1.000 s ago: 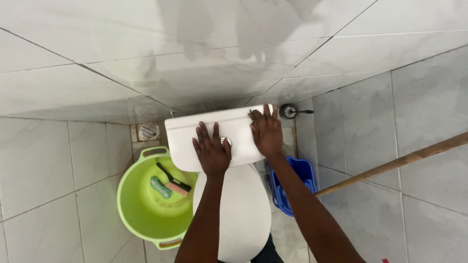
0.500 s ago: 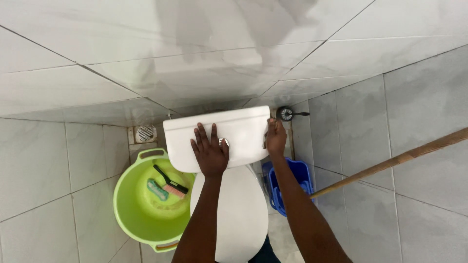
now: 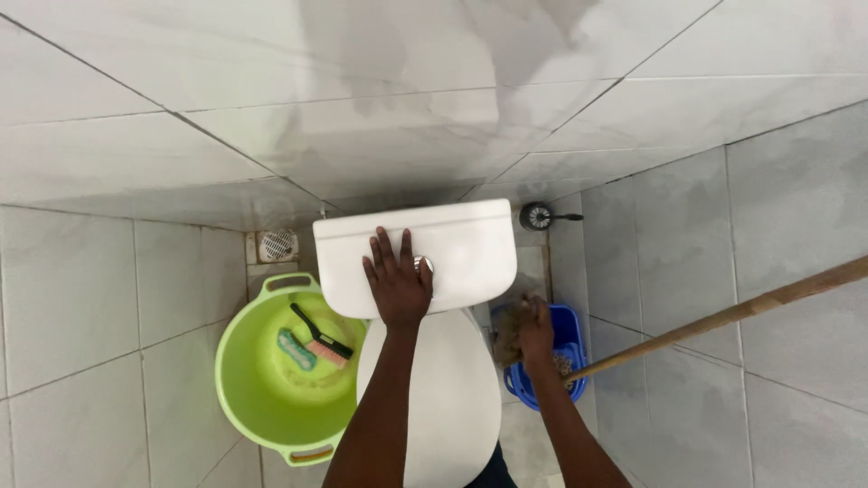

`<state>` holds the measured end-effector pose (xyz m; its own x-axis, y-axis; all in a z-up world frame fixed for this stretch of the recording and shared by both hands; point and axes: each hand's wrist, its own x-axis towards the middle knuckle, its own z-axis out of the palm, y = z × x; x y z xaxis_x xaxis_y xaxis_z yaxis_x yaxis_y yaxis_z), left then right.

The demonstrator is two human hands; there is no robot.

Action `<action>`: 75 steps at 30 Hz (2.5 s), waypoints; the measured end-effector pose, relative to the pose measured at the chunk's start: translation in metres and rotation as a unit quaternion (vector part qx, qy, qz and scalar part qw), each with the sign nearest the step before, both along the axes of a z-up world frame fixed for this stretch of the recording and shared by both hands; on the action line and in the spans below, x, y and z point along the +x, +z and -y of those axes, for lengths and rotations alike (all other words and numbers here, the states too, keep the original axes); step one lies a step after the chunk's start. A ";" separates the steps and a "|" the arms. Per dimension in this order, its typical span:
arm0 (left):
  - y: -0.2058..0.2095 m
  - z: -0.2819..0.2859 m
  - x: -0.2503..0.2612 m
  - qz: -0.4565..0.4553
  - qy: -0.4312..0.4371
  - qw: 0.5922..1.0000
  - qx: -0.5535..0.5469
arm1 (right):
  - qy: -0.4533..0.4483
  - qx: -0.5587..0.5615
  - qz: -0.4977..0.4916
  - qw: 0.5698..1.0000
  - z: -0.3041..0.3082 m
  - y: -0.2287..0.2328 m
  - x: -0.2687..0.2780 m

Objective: The person wipes the top and sides of a toilet tank with a cloth, then lifts the lid to wipe its underside. They finish by lifting the toilet seat and wiping the rim.

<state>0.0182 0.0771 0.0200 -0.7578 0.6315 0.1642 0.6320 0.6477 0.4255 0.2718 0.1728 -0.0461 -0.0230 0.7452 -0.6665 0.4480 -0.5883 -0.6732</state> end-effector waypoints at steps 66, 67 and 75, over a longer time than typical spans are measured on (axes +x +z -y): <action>-0.011 0.010 0.004 0.024 0.018 0.995 0.097 | 0.573 0.505 0.107 0.637 -0.056 0.065 -0.226; -0.008 0.010 0.004 0.028 0.025 0.994 0.100 | 0.539 0.507 0.109 0.663 -0.063 0.070 -0.208; -0.012 0.009 0.008 -0.021 0.031 0.995 0.090 | 0.579 0.448 0.252 0.633 -0.070 0.076 -0.205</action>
